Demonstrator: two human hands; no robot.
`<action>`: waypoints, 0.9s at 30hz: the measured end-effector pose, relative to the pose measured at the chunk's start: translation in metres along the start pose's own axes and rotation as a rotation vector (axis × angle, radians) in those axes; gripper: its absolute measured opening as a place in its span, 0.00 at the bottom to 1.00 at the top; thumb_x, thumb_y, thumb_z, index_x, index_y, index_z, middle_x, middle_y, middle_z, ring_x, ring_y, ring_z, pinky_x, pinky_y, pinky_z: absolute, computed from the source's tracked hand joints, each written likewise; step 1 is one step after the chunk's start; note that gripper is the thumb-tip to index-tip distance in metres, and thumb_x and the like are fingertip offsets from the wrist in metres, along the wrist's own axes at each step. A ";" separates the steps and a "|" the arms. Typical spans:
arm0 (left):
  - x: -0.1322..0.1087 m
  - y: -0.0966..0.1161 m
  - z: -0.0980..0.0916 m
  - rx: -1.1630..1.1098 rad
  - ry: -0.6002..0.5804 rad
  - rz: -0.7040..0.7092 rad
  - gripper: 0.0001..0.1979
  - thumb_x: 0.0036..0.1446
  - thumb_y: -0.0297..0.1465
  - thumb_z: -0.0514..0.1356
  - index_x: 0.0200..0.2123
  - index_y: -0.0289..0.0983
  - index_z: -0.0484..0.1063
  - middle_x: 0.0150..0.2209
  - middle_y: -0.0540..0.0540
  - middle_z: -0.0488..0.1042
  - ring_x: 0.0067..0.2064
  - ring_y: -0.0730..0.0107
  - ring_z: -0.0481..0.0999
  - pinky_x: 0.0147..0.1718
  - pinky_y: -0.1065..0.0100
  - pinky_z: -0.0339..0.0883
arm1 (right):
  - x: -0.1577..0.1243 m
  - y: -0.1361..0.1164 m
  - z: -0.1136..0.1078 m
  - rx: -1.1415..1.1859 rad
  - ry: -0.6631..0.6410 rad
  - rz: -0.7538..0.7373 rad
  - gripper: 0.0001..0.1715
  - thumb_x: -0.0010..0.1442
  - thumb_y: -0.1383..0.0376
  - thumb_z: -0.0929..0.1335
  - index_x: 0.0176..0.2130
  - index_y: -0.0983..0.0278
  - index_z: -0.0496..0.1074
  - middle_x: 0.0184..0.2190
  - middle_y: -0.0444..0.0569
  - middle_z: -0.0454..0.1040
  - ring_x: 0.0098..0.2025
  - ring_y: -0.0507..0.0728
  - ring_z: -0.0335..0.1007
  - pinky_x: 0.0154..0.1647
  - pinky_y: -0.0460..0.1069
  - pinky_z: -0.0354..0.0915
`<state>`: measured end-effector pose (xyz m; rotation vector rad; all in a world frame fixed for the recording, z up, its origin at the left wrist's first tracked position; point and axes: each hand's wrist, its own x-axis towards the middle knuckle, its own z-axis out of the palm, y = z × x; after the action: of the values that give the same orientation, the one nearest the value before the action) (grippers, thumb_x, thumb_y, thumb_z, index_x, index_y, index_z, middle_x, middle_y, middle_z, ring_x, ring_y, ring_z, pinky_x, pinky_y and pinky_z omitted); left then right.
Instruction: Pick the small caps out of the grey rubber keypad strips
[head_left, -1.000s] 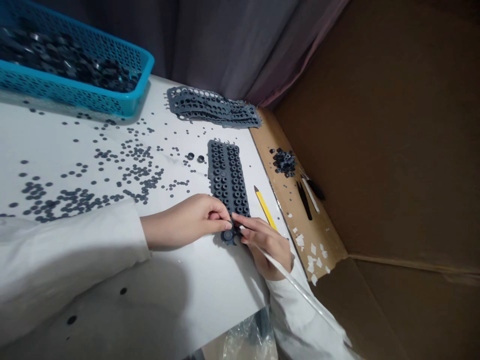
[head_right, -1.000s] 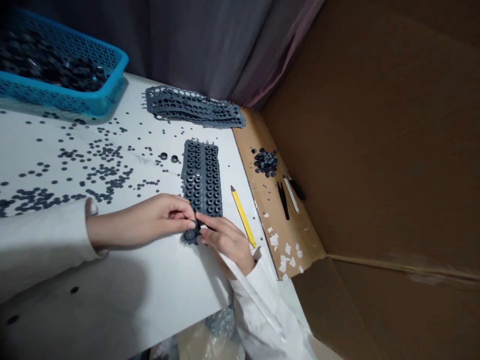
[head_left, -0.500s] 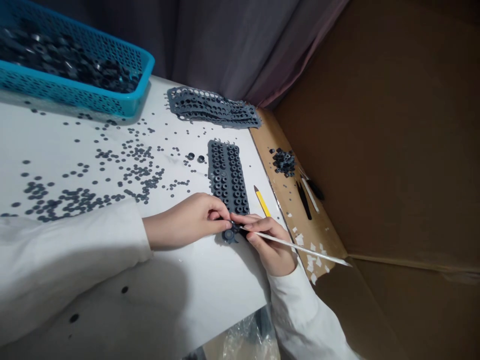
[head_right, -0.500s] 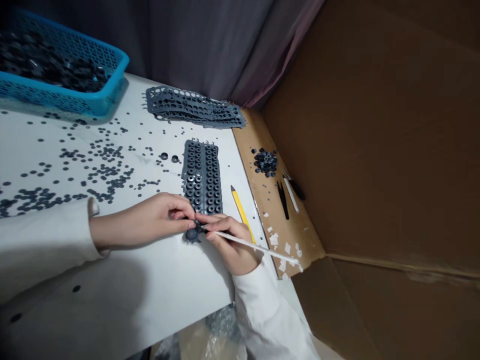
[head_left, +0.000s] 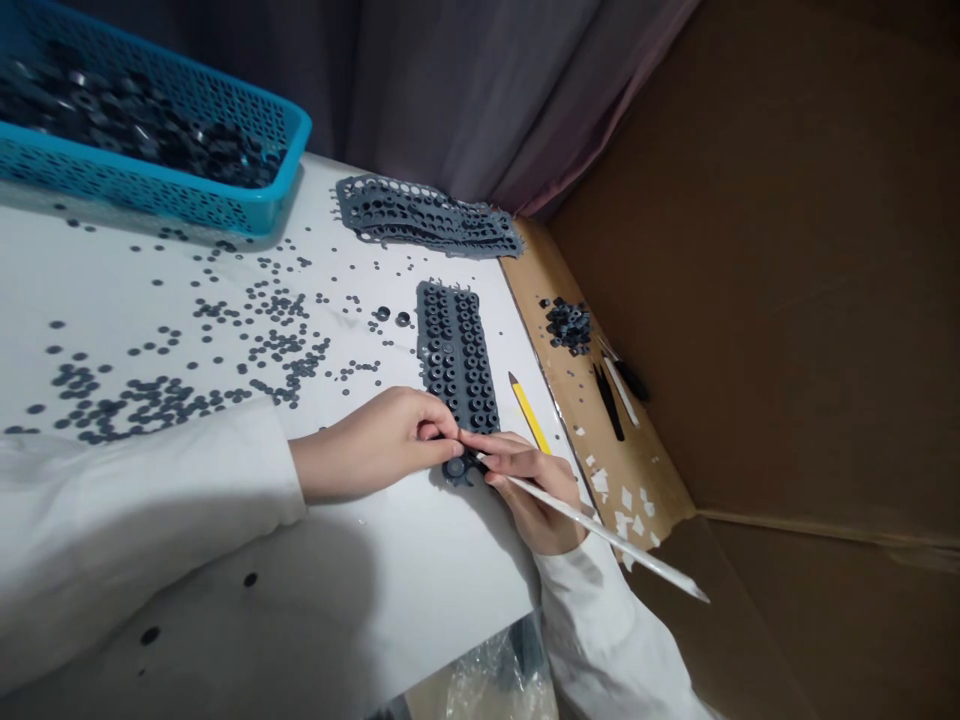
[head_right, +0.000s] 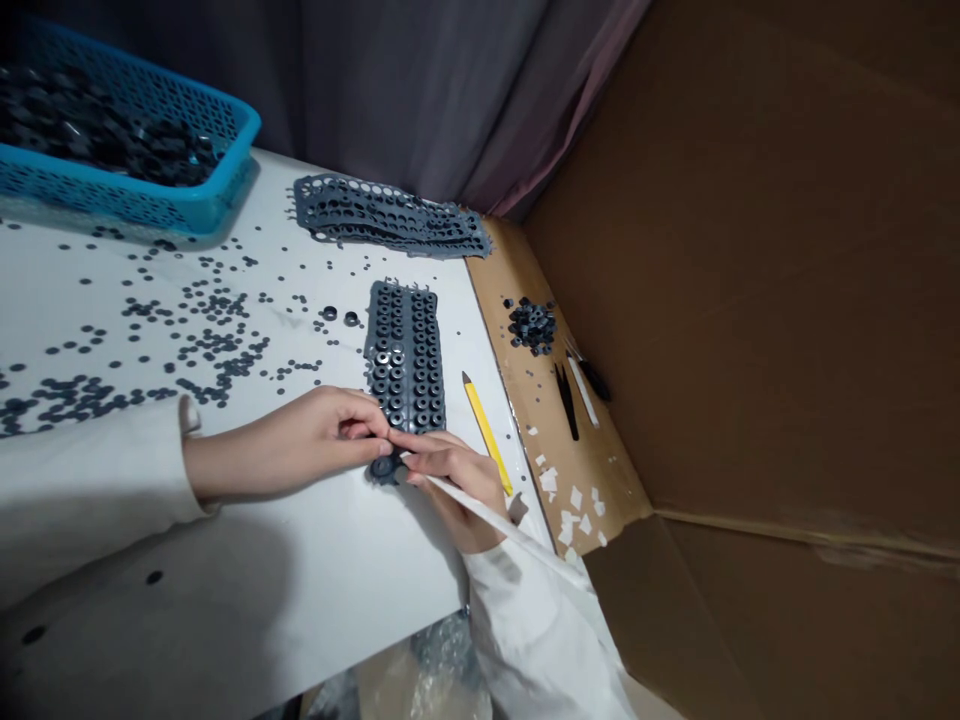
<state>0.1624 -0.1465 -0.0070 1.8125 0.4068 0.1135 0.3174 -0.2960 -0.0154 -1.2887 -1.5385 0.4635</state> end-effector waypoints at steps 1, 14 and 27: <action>0.000 0.000 0.000 -0.003 0.000 -0.002 0.10 0.56 0.35 0.57 0.26 0.36 0.71 0.23 0.55 0.56 0.27 0.72 0.59 0.26 0.71 0.52 | 0.000 0.000 0.000 -0.021 -0.006 -0.024 0.07 0.61 0.69 0.68 0.40 0.59 0.73 0.49 0.52 0.79 0.45 0.59 0.78 0.46 0.59 0.74; 0.000 0.000 0.000 -0.004 0.004 -0.011 0.10 0.55 0.34 0.57 0.27 0.35 0.72 0.22 0.55 0.57 0.26 0.72 0.59 0.25 0.71 0.51 | -0.007 0.002 0.000 -0.224 -0.095 -0.080 0.24 0.60 0.75 0.68 0.51 0.52 0.72 0.53 0.50 0.76 0.48 0.57 0.75 0.45 0.55 0.75; 0.001 0.000 0.000 0.026 -0.017 -0.002 0.09 0.53 0.35 0.58 0.26 0.37 0.73 0.22 0.54 0.59 0.26 0.72 0.60 0.26 0.70 0.52 | -0.006 -0.002 0.003 -0.348 -0.056 -0.136 0.23 0.59 0.75 0.68 0.51 0.53 0.72 0.52 0.50 0.76 0.45 0.57 0.77 0.42 0.53 0.76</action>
<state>0.1629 -0.1467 -0.0073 1.8377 0.4003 0.0919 0.3133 -0.3012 -0.0181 -1.4297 -1.7963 0.1482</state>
